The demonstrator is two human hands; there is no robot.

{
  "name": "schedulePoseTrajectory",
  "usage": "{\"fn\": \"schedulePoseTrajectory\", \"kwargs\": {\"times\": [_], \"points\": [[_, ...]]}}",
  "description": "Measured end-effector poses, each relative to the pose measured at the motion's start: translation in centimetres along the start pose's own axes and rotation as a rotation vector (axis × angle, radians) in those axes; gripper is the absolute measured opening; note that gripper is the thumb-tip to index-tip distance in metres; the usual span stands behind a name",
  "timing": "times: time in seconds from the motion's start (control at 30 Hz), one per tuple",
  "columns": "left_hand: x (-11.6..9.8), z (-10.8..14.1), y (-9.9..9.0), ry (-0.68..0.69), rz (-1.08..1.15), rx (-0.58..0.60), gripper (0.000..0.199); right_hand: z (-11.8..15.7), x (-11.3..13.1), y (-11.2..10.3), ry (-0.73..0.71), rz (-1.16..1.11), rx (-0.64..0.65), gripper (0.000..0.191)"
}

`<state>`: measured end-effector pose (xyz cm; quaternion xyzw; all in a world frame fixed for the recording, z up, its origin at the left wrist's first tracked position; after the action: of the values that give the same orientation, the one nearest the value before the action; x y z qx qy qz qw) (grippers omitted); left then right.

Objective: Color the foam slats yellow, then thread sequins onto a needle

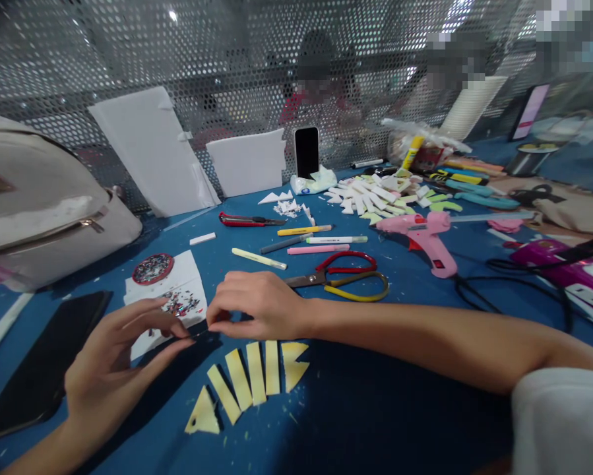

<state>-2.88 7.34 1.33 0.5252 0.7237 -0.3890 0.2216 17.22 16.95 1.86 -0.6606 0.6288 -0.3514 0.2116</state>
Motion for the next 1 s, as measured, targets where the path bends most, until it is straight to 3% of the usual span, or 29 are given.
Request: {"fn": "schedulePoseTrajectory", "kwargs": {"times": [1.0], "points": [[0.16,0.27,0.03,-0.002,0.026,-0.001,0.056,-0.03,-0.06,0.08,0.008,0.006,0.0,0.016]]}}
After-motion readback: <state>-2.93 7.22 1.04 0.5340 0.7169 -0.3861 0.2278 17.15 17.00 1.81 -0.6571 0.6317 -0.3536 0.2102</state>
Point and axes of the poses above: each hand's wrist, its own z-axis away from the middle knuckle, its own y-axis out of the palm, x = y × z, the point moved 3 cm from there along -z, towards the middle knuckle, and after that the axes turned 14 degrees about z, right-handed, at the moved point
